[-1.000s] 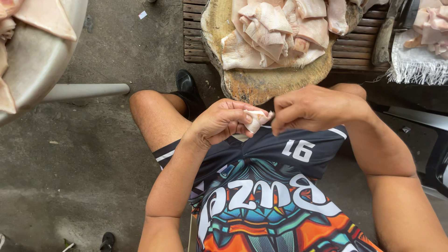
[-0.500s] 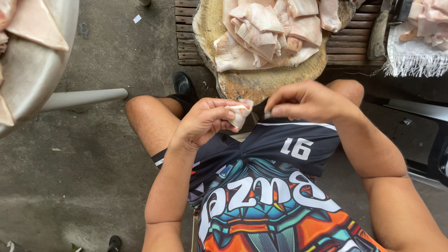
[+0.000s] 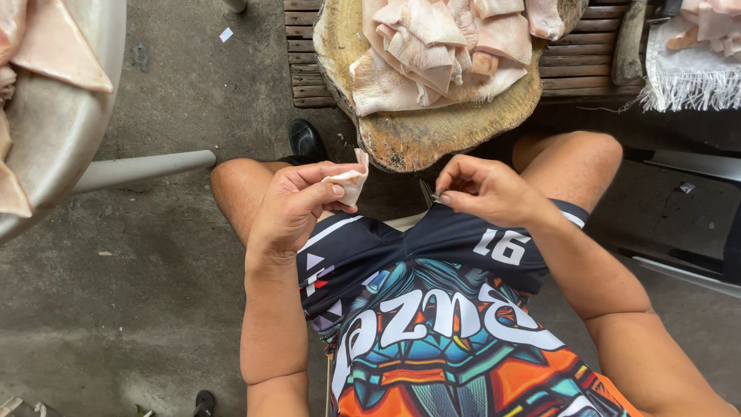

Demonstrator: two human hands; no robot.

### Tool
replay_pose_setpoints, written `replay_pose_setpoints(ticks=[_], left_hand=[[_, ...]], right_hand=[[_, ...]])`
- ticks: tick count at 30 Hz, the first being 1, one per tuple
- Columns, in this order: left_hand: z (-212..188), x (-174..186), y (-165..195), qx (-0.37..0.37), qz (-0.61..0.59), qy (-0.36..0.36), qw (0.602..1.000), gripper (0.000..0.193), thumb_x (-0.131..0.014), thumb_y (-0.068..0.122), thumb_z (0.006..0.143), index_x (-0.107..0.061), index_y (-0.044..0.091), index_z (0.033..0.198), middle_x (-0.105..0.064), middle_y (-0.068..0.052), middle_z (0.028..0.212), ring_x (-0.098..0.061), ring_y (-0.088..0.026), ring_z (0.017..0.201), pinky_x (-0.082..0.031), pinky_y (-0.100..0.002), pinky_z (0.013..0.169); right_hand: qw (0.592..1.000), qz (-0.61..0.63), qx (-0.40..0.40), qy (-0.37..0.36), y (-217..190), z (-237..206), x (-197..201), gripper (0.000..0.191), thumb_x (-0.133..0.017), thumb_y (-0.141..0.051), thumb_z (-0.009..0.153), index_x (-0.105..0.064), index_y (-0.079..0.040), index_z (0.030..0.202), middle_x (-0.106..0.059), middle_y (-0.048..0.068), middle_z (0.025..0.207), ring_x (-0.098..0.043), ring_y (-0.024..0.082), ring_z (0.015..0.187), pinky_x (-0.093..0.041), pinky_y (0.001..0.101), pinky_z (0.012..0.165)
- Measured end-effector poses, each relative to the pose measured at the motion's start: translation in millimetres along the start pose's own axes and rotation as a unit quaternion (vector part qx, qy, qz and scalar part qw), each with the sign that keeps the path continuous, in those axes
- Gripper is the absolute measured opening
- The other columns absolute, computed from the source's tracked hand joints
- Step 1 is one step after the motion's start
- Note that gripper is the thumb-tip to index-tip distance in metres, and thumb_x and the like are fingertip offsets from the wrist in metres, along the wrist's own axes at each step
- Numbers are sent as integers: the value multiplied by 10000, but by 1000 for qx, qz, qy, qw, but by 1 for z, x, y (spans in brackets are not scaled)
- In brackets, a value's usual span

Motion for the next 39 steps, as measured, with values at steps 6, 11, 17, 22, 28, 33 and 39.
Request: replay_pose_setpoints(ticks=[6, 11, 17, 22, 28, 33, 39], left_hand=[[3, -5, 10, -26, 16, -13, 999, 320, -657, 9, 953, -702, -85, 1256, -733, -138, 1097, -704, -183, 924, -624, -334, 831], [-3, -20, 15, -16, -9, -33, 999, 354, -662, 33, 926, -682, -85, 1260, -739, -160, 1147, -719, -185, 969, -632, -341, 839], [-21, -28, 33, 7, -86, -42, 995, 382, -687, 52, 940, -673, -108, 1287, -731, -181, 1136, -714, -205, 960, -631, -369, 864], [-15, -29, 39, 9, -108, -22, 994, 392, -693, 63, 942, -658, -116, 1289, -730, -174, 1131, -718, -211, 940, -625, -375, 853], [-13, -32, 42, 22, -79, -22, 996, 396, -679, 70, 950, -661, -113, 1300, -737, -176, 1127, -714, -196, 908, -619, -353, 847], [-13, -31, 50, 23, -59, -24, 998, 364, -661, 67, 981, -670, -88, 1310, -736, -159, 1112, -716, -189, 929, -609, -334, 860], [-9, -48, 76, -20, 86, -3, 996, 292, -643, 41, 979, -706, -42, 1251, -742, -88, 1147, -697, -119, 1034, -563, -251, 923]], right_hand=[[1000, 20, -13, 16, 15, 7, -19, 347, -679, -15, 920, -571, -34, 1249, -615, -11, 990, -596, 55, 897, -543, 222, 744], [992, -113, -2, 56, 9, 1, -32, 299, -655, -1, 930, -603, -13, 1223, -628, -5, 954, -600, 54, 870, -526, 216, 777], [995, -78, -26, 61, -26, -2, -53, 225, -648, 1, 943, -638, 8, 1167, -665, -4, 897, -632, 67, 821, -545, 230, 718], [979, -68, 183, 65, -116, -3, -65, 135, -667, 9, 983, -697, -24, 1111, -626, 16, 1065, -647, 84, 932, -544, 225, 774], [826, -439, 336, 111, -199, 12, -93, 309, -760, 13, 837, -744, -194, 1067, -621, -6, 1047, -615, 225, 967, -517, 346, 833], [772, -545, 324, 41, -209, 26, -96, 323, -778, -36, 739, -775, -216, 1007, -651, -2, 1036, -588, 259, 978, -522, 389, 830], [881, -391, 252, -87, -191, 14, -54, 274, -783, -72, 793, -796, -197, 1037, -676, -17, 964, -626, 215, 937, -521, 340, 800]])
Point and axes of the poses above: each hand's wrist, its own z-axis towards the middle knuckle, its own x-axis out of the back of the hand, y = z × x, the point moved 6 cm from there along z, towards the middle knuckle
